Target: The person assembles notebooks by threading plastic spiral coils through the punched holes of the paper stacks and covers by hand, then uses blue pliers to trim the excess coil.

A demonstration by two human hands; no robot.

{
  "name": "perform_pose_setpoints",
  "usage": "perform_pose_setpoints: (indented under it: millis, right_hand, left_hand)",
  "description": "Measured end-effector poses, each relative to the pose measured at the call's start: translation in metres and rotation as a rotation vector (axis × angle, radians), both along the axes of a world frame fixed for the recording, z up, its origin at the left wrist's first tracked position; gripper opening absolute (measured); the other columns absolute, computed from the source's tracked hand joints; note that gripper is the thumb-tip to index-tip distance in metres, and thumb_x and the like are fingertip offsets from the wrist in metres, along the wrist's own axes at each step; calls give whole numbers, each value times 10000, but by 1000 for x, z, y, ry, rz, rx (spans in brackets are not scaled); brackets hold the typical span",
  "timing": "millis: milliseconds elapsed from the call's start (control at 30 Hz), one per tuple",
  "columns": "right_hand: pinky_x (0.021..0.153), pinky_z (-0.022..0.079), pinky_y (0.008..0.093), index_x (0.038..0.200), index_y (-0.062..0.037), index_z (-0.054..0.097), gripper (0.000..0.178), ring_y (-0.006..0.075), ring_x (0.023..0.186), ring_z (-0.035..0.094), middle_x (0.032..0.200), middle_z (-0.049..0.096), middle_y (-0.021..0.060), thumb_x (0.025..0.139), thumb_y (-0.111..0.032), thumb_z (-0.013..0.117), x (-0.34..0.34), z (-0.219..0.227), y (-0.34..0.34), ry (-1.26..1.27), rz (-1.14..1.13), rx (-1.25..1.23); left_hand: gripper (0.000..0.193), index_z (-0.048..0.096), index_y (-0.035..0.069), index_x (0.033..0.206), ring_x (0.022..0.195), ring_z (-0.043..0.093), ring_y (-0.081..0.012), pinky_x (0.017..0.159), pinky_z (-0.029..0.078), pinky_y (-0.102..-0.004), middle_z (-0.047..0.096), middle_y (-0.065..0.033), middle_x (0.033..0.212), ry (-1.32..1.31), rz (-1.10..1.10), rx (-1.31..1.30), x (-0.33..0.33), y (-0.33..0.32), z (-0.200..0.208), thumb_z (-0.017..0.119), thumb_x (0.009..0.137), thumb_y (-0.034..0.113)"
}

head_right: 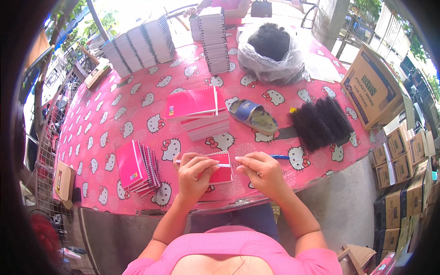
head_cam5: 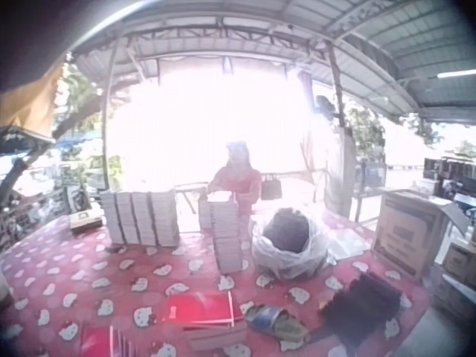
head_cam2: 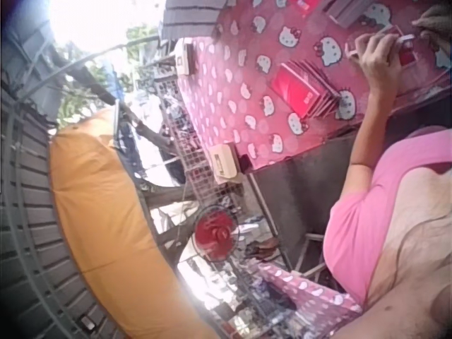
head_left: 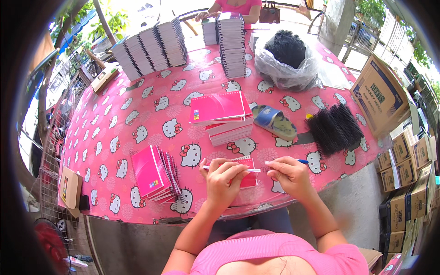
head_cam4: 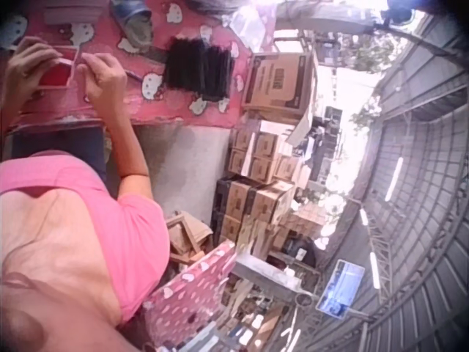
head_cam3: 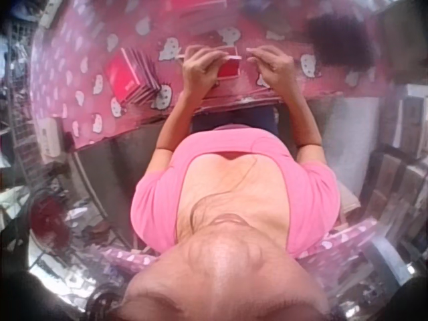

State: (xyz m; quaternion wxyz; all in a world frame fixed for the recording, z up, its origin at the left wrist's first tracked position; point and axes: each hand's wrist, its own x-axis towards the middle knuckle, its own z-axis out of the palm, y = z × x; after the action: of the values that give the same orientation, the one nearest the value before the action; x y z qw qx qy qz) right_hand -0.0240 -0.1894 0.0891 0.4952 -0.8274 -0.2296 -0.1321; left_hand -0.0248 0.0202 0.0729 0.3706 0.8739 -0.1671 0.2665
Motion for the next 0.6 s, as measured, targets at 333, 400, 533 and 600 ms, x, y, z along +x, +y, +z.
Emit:
perform_pose_setpoints:
  millis: [333, 400, 533, 600]
  right_hand:
    - [581, 481, 263, 944, -4, 695, 140, 124, 683, 610, 823, 635, 76, 804, -11, 693, 17, 6, -4, 217, 160, 34]
    - [630, 472, 301, 940, -39, 686, 160, 186, 702, 609, 818, 627, 107, 795, -99, 719, 20, 6, -5, 372, 156, -20]
    - [600, 478, 270, 922, -7, 624, 103, 148, 662, 599, 793, 591, 69, 835, -37, 669, 11, 10, 4, 194, 109, -92]
    - [611, 479, 287, 924, -16, 604, 120, 195, 649, 598, 764, 575, 78, 838, -64, 673, 8, 15, 9, -19, 45, -207]
  left_hand:
    - [97, 745, 167, 841, 885, 576, -141, 982, 233, -426, 680, 55, 810, -12, -2, 10, -1, 1, 0, 758, 748, 190]
    - [97, 746, 164, 846, 887, 576, -140, 983, 234, -426, 681, 52, 811, -16, 9, -5, -2, -2, 2, 755, 753, 192]
    - [134, 742, 170, 850, 879, 576, -136, 979, 238, -418, 685, 53, 824, -21, 19, 12, -2, 0, 0, 776, 731, 220]
    - [159, 739, 176, 851, 868, 574, -134, 975, 241, -417, 688, 55, 831, -6, 18, 21, -2, 0, 2, 790, 714, 240]
